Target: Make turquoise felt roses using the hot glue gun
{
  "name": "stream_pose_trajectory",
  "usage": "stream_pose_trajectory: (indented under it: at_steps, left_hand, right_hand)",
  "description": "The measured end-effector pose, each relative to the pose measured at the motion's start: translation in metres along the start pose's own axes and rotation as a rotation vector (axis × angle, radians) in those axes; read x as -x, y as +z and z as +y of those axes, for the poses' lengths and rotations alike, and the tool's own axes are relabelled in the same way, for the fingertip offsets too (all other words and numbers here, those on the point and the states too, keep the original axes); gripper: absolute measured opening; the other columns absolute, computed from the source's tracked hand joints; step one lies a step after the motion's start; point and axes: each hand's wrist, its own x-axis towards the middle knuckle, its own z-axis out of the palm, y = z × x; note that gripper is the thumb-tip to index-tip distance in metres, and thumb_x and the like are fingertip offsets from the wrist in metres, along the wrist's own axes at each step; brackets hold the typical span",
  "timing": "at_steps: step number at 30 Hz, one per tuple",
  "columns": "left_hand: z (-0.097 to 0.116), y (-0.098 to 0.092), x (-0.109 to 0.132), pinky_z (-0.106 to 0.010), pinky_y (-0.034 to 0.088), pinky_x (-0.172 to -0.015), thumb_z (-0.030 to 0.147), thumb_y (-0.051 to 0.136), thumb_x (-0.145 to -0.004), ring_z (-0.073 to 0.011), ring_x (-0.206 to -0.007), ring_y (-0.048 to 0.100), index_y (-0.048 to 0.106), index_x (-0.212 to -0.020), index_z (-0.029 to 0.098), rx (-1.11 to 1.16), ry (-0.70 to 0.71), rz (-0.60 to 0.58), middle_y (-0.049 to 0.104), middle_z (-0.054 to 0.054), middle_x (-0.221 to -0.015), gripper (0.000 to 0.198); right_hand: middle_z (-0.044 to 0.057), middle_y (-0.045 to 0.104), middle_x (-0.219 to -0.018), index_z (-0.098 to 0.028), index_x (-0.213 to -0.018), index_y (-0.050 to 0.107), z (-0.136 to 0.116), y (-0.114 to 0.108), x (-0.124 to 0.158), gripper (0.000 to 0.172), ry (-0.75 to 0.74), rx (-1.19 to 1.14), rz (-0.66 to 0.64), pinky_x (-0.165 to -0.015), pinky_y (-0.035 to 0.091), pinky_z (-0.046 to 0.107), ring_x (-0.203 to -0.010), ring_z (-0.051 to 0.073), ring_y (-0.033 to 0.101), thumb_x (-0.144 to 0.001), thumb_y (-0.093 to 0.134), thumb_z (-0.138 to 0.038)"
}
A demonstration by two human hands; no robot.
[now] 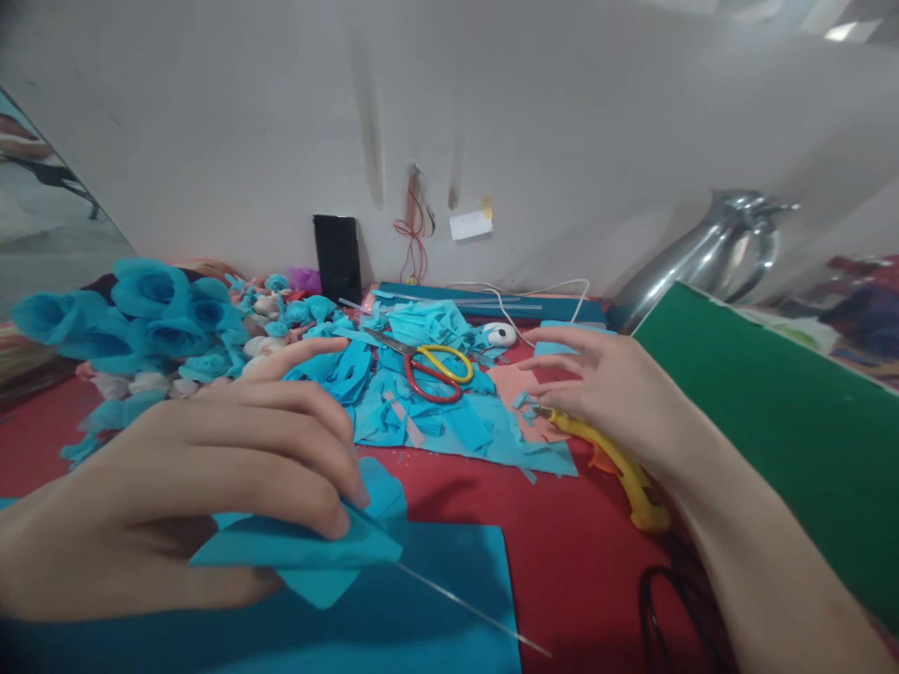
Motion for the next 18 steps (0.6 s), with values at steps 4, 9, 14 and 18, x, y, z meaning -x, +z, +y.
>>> stream_pose_trajectory:
  at_steps: [4, 9, 14, 18]
  left_hand:
    - [0.000, -0.002, 0.001, -0.020, 0.046, -0.086, 0.017, 0.061, -0.073, -0.0093, -0.079, 0.058, 0.061, -0.081, 0.019, -0.008, -0.002, -0.012, 0.067, 0.004, -0.078, 0.008]
    - [0.001, -0.002, 0.001, -0.020, 0.046, -0.085, 0.017, 0.062, -0.072, -0.0095, -0.078, 0.058, 0.060, -0.082, 0.019, -0.006, -0.006, -0.018, 0.067, 0.004, -0.079, 0.010]
    - [0.001, -0.002, 0.001, -0.019, 0.044, -0.087, 0.018, 0.061, -0.073, -0.0088, -0.079, 0.058, 0.060, -0.081, 0.019, -0.003, -0.015, -0.027, 0.067, 0.004, -0.079, 0.009]
    - [0.003, -0.003, -0.001, -0.019, 0.045, -0.085, 0.017, 0.060, -0.073, -0.0093, -0.078, 0.059, 0.061, -0.080, 0.018, 0.009, -0.017, -0.032, 0.067, 0.004, -0.078, 0.008]
  right_hand:
    - [0.001, 0.054, -0.081, -0.025, -0.105, 0.057, 0.001, -0.003, -0.002, 0.053, -0.020, 0.012, 0.019, -0.052, 0.050, 0.021, -0.062, 0.013, 0.058, -0.055, 0.069, -0.014]
    - [-0.005, 0.041, -0.065, -0.028, -0.108, 0.056, 0.003, -0.007, -0.002, 0.057, -0.064, -0.053, -0.058, -0.047, 0.042, 0.014, -0.057, 0.008, 0.045, -0.055, 0.075, -0.018]
    - [0.000, 0.053, -0.084, -0.027, -0.102, 0.059, 0.003, -0.010, -0.006, 0.048, -0.028, -0.163, -0.044, -0.055, 0.045, 0.016, -0.069, 0.011, 0.050, -0.057, 0.074, -0.030]
    - [0.002, 0.055, -0.087, -0.025, -0.095, 0.063, 0.000, -0.011, -0.009, 0.041, -0.029, -0.226, 0.041, -0.049, 0.042, 0.015, -0.064, 0.010, 0.048, -0.055, 0.072, -0.028]
